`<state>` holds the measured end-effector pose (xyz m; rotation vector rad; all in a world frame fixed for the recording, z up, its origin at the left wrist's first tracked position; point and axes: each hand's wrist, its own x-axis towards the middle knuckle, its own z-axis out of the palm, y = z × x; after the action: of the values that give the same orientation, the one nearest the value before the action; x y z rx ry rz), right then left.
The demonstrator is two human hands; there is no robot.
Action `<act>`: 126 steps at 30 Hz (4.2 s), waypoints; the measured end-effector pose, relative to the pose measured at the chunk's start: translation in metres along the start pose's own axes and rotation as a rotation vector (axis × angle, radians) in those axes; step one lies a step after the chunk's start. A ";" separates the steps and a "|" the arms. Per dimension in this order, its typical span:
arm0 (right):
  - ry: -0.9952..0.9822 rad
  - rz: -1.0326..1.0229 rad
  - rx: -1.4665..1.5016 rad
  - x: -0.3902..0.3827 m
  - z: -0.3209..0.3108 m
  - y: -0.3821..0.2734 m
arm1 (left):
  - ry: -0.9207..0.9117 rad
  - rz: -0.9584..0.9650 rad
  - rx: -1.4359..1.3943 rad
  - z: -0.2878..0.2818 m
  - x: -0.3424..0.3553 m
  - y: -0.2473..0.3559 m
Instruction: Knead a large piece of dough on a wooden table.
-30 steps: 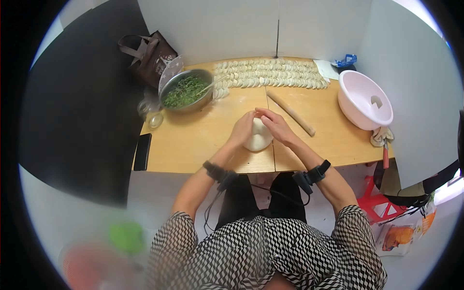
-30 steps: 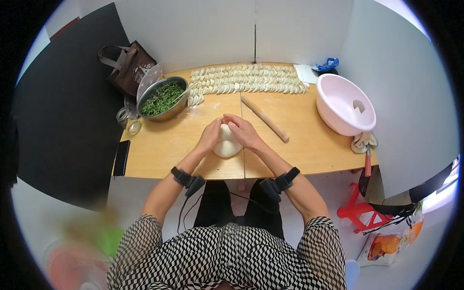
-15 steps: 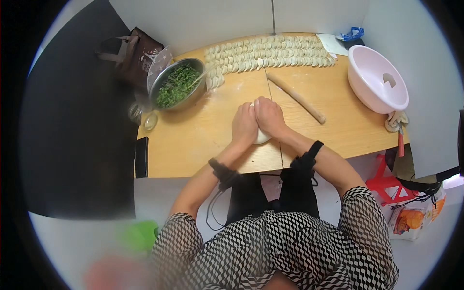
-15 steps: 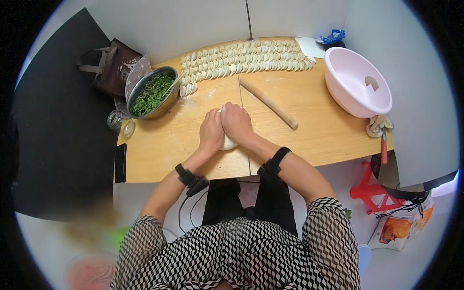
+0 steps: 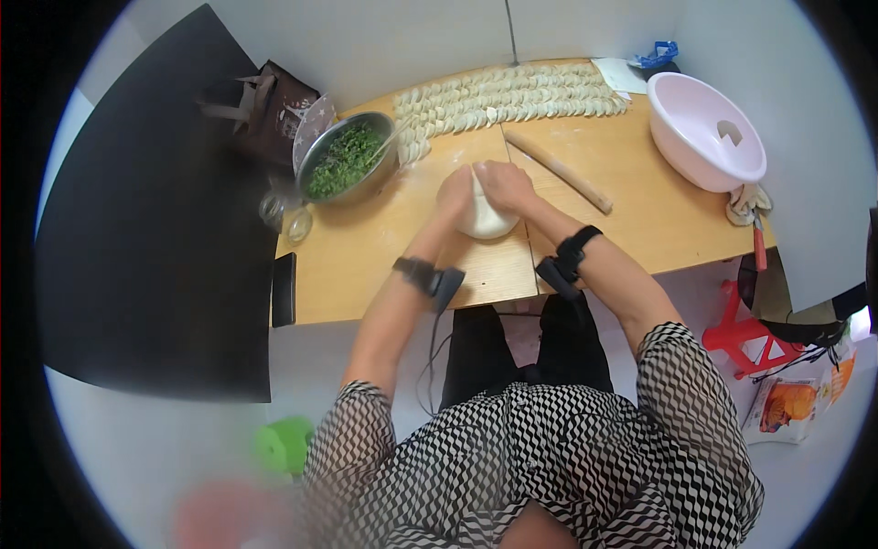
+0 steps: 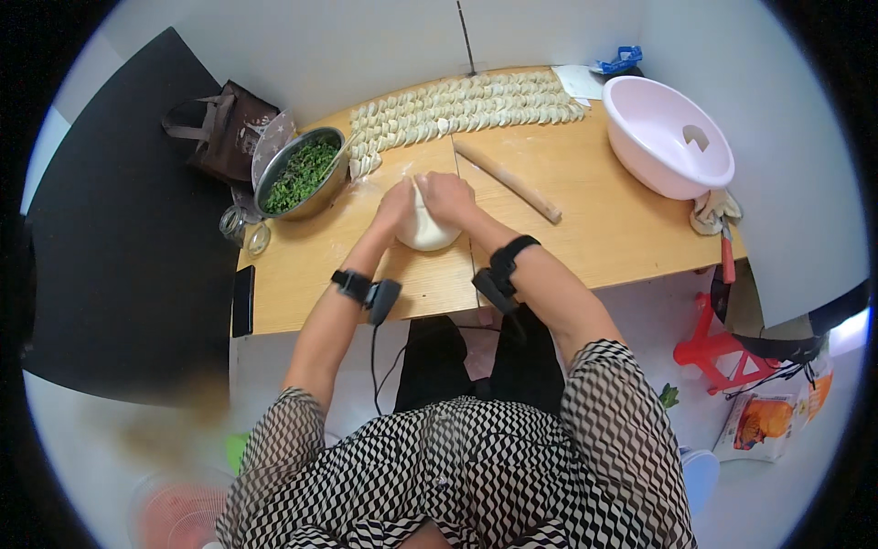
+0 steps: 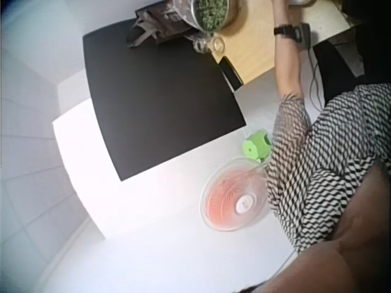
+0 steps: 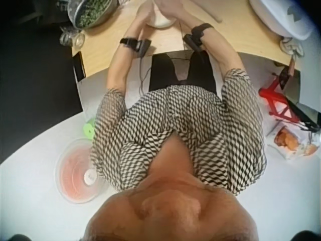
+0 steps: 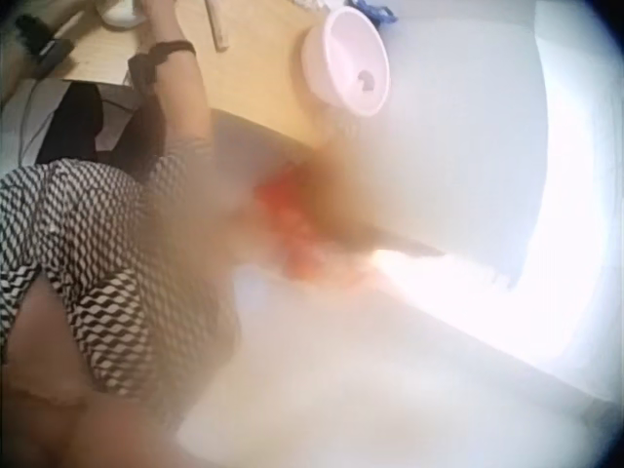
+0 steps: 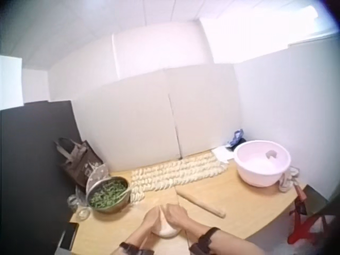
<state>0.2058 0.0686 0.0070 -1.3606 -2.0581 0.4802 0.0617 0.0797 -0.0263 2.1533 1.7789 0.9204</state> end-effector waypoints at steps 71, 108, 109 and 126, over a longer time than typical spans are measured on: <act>0.307 -0.131 -0.187 0.008 0.013 -0.004 | 0.340 -0.084 0.051 0.011 -0.024 0.019; 0.171 -0.461 -0.264 -0.057 -0.010 -0.029 | 0.297 -0.329 -0.914 -0.042 -0.046 0.016; 0.182 -0.523 -0.302 -0.067 -0.008 -0.035 | 0.275 -0.324 -0.969 -0.039 -0.044 0.015; 0.037 -0.032 -0.401 0.034 0.027 -0.020 | 0.255 -0.237 -0.825 -0.007 -0.032 0.009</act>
<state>0.1646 0.0929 0.0096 -1.5424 -2.2202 0.0235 0.0623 0.0460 -0.0271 1.3243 1.3370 1.5576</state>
